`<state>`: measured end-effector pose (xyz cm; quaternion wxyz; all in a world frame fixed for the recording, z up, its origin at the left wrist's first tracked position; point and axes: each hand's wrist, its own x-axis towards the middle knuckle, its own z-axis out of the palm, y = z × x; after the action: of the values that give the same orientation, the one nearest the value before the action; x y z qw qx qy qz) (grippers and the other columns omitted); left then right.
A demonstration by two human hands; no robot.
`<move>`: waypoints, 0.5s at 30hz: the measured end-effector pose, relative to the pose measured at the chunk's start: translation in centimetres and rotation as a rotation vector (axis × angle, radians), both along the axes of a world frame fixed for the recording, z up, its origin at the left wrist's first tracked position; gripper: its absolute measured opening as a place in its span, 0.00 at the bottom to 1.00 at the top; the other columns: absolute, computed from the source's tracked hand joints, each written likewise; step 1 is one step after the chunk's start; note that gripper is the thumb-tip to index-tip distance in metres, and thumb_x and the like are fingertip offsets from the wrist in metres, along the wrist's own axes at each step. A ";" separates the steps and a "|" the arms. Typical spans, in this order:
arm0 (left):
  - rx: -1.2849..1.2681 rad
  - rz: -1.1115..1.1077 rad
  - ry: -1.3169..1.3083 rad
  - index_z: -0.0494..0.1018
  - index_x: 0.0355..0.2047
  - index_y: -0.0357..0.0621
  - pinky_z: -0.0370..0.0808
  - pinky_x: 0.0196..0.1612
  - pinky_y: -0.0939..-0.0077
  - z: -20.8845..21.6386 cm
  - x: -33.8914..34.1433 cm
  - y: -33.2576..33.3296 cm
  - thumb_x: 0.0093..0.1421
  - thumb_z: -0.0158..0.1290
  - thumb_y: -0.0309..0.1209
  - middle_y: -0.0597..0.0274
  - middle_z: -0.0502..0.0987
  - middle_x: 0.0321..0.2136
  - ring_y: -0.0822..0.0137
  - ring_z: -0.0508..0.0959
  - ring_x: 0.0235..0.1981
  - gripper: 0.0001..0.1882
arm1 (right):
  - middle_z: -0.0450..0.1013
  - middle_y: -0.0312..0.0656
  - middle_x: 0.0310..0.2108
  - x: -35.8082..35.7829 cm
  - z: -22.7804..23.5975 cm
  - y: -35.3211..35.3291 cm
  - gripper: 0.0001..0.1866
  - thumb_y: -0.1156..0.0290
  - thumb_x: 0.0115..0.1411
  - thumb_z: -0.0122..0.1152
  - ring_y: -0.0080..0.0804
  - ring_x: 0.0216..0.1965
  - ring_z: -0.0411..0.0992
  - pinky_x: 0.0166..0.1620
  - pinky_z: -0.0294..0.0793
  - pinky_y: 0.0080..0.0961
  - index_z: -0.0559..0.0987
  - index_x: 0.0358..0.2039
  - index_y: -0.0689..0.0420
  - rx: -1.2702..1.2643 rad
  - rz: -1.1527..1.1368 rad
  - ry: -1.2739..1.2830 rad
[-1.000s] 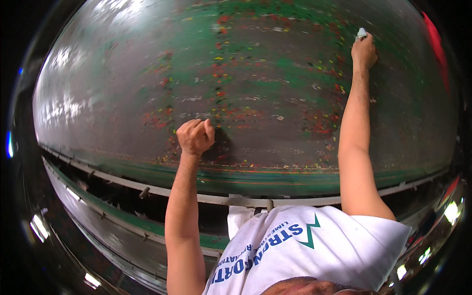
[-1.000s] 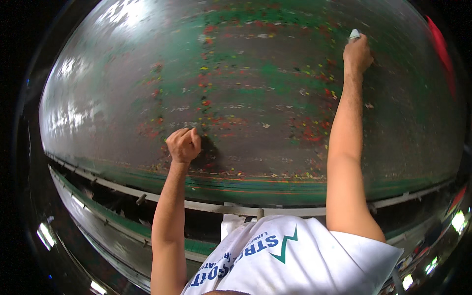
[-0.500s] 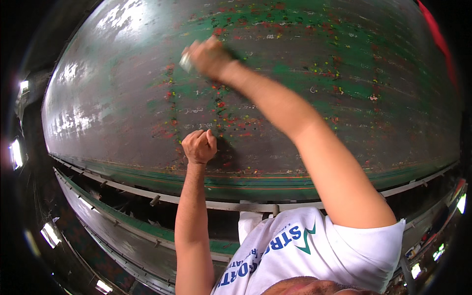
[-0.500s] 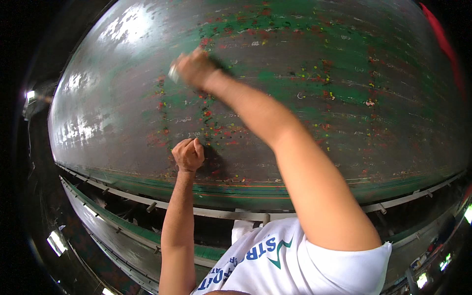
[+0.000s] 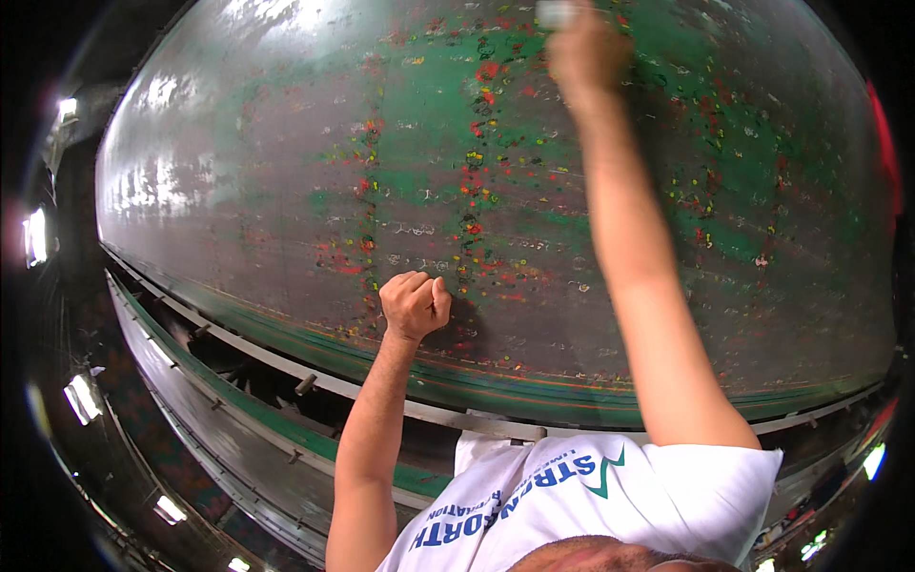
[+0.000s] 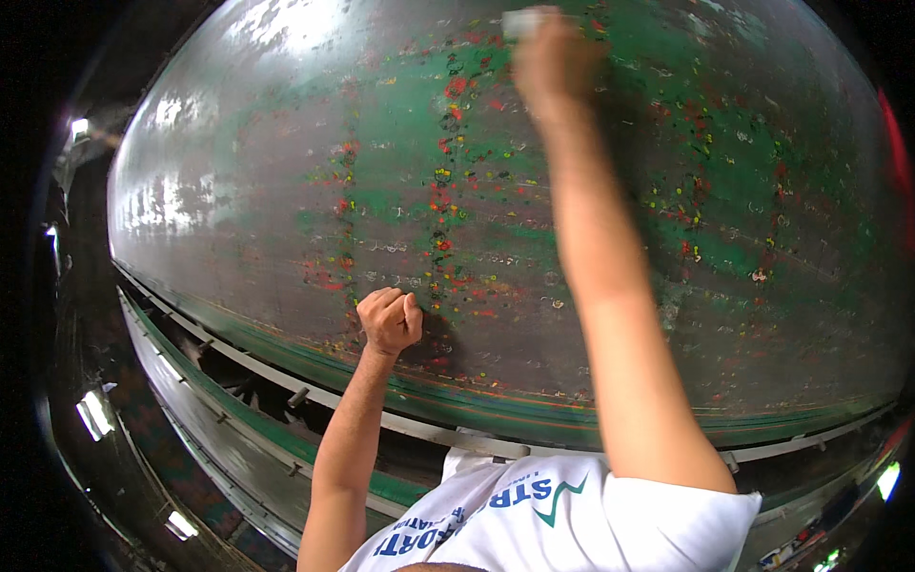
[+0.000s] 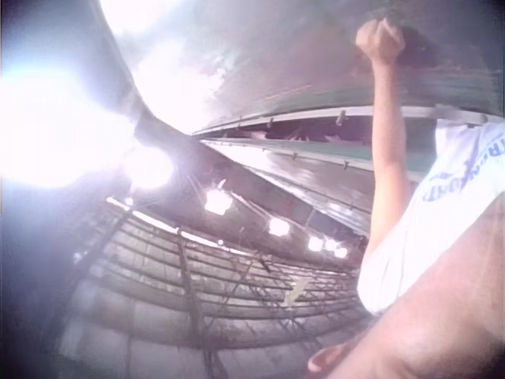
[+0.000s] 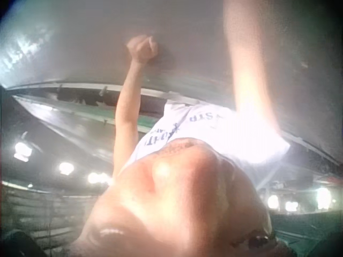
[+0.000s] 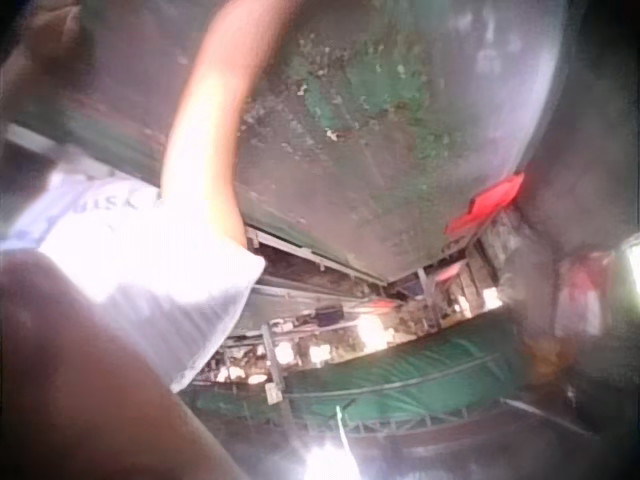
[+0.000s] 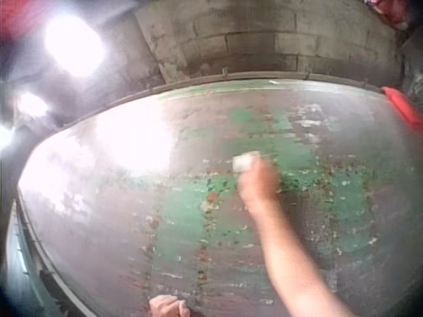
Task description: The person wipes a large curved green surface with a white cloth, moving the cloth back and forth across the surface while holding the edge with the other hand. The surface appears to be part of a large industrial container or tank.
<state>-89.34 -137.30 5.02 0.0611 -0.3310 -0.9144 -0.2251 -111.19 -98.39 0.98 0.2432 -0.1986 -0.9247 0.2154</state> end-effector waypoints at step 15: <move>0.023 0.036 0.027 0.66 0.15 0.41 0.66 0.21 0.56 -0.3 0.4 0.5 0.67 0.52 0.30 0.54 0.67 0.15 0.49 0.71 0.15 0.22 | 0.82 0.52 0.45 3.1 -0.2 3.4 0.14 0.70 0.69 0.53 0.54 0.43 0.82 0.49 0.81 0.52 0.83 0.50 0.56 -0.058 0.112 0.080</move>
<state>-88.97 -136.83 4.68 0.0811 -0.3167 -0.9167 -0.2300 -108.05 -95.01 0.79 0.2615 -0.1447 -0.9174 0.2630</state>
